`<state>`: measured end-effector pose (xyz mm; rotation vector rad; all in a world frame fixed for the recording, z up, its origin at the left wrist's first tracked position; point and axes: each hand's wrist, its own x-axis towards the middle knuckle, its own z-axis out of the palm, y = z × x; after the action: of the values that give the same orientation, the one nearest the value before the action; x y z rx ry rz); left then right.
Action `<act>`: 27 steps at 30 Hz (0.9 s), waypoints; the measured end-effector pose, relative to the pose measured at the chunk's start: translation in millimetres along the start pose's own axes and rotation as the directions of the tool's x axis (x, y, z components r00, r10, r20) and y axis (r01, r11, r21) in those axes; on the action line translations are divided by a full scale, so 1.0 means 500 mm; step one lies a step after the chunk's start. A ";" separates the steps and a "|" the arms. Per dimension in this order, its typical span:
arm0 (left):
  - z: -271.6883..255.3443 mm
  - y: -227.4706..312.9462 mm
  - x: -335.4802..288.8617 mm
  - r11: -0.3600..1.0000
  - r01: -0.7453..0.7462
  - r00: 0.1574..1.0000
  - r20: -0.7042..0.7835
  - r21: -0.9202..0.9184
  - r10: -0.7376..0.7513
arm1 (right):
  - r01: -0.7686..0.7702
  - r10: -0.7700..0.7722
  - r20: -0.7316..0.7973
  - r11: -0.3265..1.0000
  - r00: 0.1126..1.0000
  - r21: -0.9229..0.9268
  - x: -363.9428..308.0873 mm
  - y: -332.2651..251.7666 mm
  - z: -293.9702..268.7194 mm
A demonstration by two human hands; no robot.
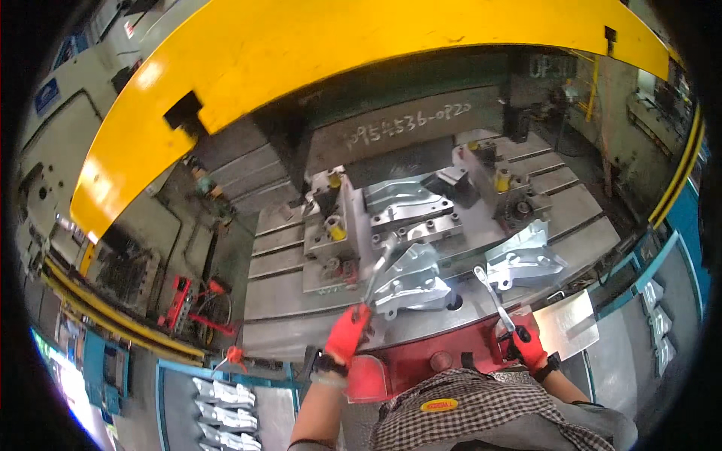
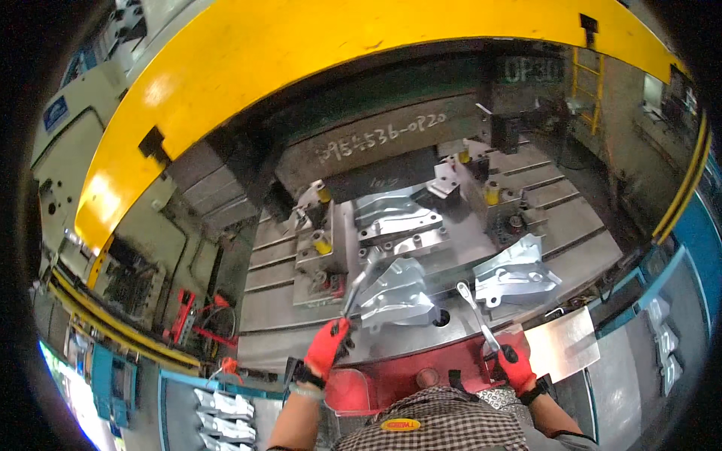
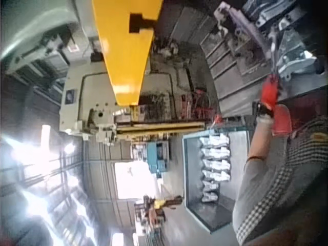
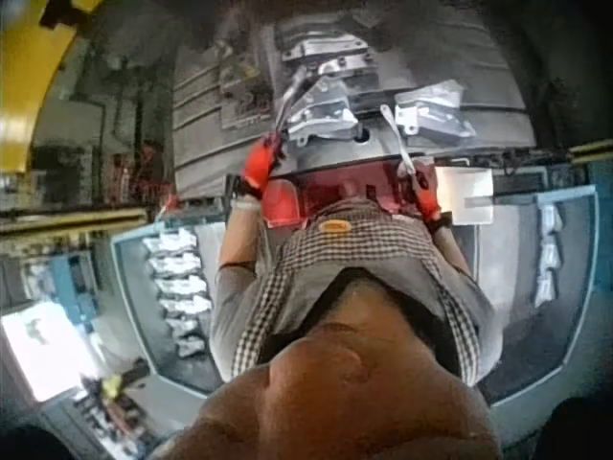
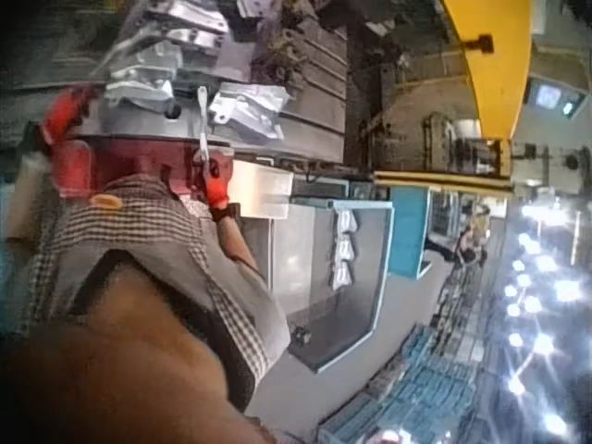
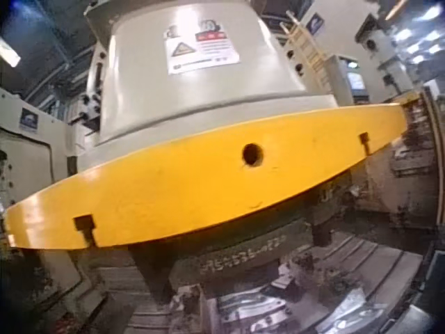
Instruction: Operating an industrial press machine to stamp and process metal components.
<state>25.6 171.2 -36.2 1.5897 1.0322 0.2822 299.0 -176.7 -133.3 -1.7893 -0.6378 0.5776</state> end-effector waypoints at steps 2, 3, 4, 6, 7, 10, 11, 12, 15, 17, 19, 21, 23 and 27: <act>0.014 0.049 0.104 0.880 -0.282 0.914 -0.173 0.382 0.367 | -0.070 0.070 -0.005 0.995 0.998 -0.065 0.010 0.009 0.002; 0.016 0.060 0.131 0.851 -0.373 0.880 -0.149 0.369 0.450 | -0.040 0.040 -0.009 0.997 0.999 -0.061 0.011 0.011 0.001; 0.022 0.081 0.172 0.837 -0.343 0.882 -0.161 0.427 0.444 | -0.092 0.093 0.023 0.995 0.995 -0.034 0.011 0.011 -0.001; 0.046 0.119 0.238 0.801 -0.253 0.881 -0.214 0.543 0.423 | -0.145 0.145 0.037 0.989 0.989 -0.010 0.009 0.011 -0.005; 0.055 0.134 0.262 0.796 -0.206 0.906 -0.197 0.570 0.375 | -0.093 0.097 0.039 0.992 0.995 -0.080 0.006 0.011 -0.003; 0.073 0.161 0.307 0.757 -0.180 0.916 -0.174 0.628 0.361 | -0.102 0.104 0.015 0.989 0.994 -0.103 -0.001 0.020 0.003; 0.076 0.166 0.314 0.761 -0.152 0.933 -0.164 0.630 0.322 | -0.112 0.112 -0.005 0.990 0.994 -0.090 0.000 0.025 0.005; 0.077 0.165 0.315 0.782 -0.096 0.942 -0.198 0.617 0.272 | -0.150 0.149 -0.018 0.986 0.989 -0.079 -0.002 0.030 0.007; 0.075 0.164 0.303 0.784 -0.087 0.928 -0.236 0.615 0.288 | -0.069 0.071 0.003 0.981 0.997 -0.180 0.007 0.045 0.004; 0.076 0.162 0.280 0.802 -0.161 0.912 -0.223 0.575 0.343 | -0.075 0.085 0.060 0.986 0.995 -0.149 0.008 0.049 0.004; 0.075 0.162 0.249 0.816 -0.195 0.903 -0.224 0.544 0.366 | -0.038 0.043 0.024 0.984 0.999 -0.174 0.007 0.044 0.005; 0.071 0.145 0.189 0.843 -0.184 0.913 -0.229 0.506 0.337 | -0.095 0.094 -0.014 0.981 0.995 -0.167 0.001 0.029 0.006; 0.064 0.115 0.113 0.900 -0.196 0.937 -0.196 0.390 0.289 | -0.071 0.073 0.004 0.986 0.997 -0.148 -0.002 0.008 0.002; 0.059 0.027 -0.056 0.953 -0.152 0.955 -0.209 0.261 0.209 | -0.052 0.068 0.058 0.968 0.996 -0.247 -0.003 -0.034 -0.009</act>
<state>35.0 131.4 -23.8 1.9126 1.1348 0.4950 298.4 -176.4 -115.5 -2.0337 -0.7273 0.6226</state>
